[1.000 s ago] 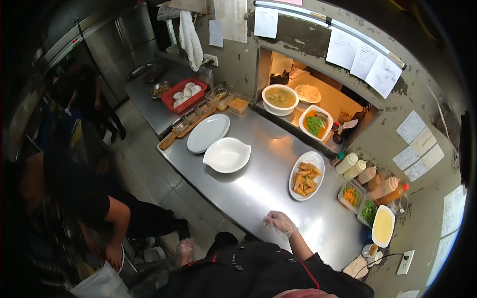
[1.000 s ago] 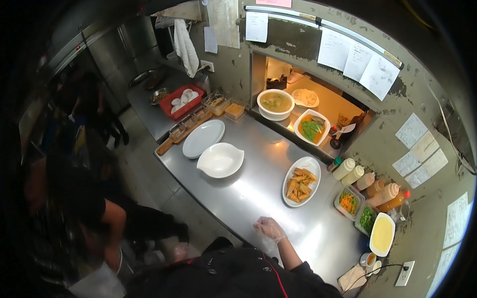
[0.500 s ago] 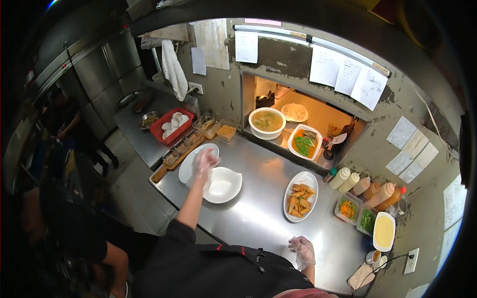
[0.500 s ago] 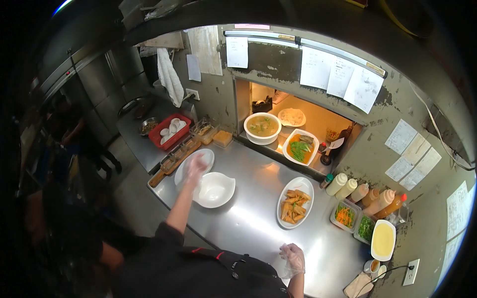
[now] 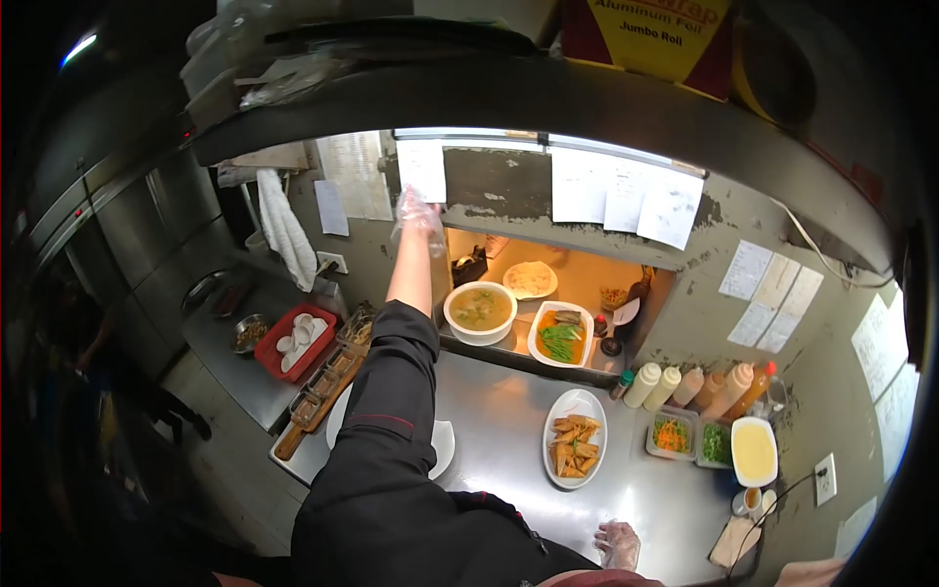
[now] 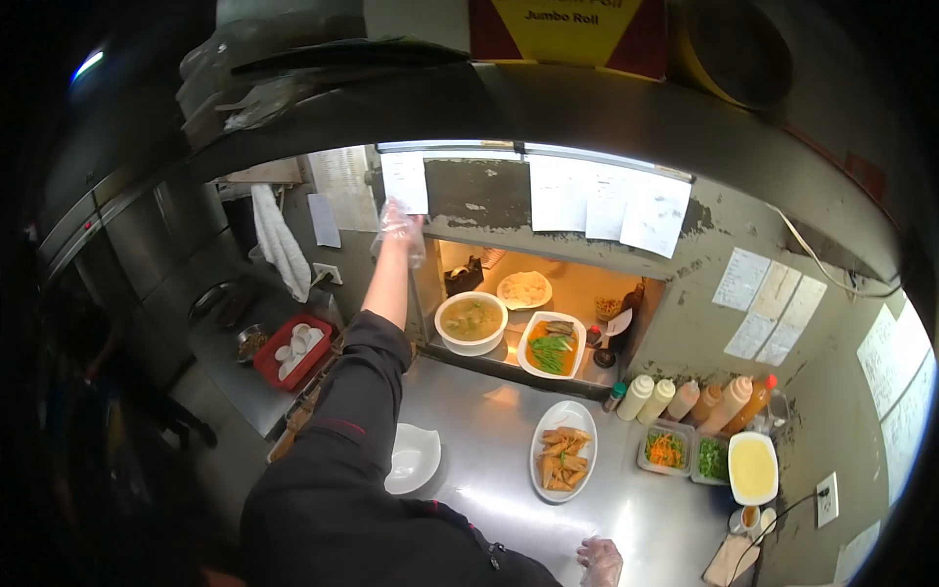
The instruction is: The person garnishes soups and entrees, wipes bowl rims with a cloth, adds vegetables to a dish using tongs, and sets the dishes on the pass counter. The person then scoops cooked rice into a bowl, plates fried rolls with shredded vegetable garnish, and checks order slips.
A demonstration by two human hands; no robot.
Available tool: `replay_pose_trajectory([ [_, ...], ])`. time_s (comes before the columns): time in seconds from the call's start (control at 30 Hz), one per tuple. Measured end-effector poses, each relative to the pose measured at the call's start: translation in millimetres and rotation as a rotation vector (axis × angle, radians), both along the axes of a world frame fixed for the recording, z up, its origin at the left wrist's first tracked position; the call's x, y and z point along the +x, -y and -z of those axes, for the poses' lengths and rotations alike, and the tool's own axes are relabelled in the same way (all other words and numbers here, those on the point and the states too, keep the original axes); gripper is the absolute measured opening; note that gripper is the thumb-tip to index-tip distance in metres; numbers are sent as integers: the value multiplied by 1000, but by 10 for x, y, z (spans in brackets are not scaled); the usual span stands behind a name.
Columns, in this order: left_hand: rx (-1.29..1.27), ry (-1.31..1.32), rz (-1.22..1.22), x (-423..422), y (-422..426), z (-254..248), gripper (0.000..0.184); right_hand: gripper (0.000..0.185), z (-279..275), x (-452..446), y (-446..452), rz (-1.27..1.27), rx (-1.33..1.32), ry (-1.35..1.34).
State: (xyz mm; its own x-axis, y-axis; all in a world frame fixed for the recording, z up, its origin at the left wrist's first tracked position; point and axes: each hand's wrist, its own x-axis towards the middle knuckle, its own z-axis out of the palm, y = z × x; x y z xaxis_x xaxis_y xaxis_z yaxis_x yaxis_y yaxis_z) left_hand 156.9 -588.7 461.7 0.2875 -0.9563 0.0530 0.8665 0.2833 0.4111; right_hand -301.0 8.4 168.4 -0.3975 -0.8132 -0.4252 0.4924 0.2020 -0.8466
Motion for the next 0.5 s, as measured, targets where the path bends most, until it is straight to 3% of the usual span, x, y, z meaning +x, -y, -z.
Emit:
replay_pose_trajectory([
  [0.07,-195,30,-63,217,395,67,27,25,-97,50,-54,-12,-25,7],
  [0.13,-106,110,-265,131,106,175,30,25,65,-2,-76,-48,-44,17],
  [0.23,-84,791,-473,-569,-1173,835,47,26,-307,231,73,-119,-91,-129],
  [0.27,-83,955,-474,-849,-1687,1073,45,28,-473,306,145,-153,-106,-157],
  [0.33,-36,1055,-103,-1447,-2843,1571,41,30,-544,411,362,-256,-197,-220],
  [0.4,38,955,321,-1900,-3817,1911,38,44,-708,646,572,-253,-367,-249],
  [0.5,81,682,574,-2330,-4662,2110,31,52,-962,844,728,-205,-309,-65],
])
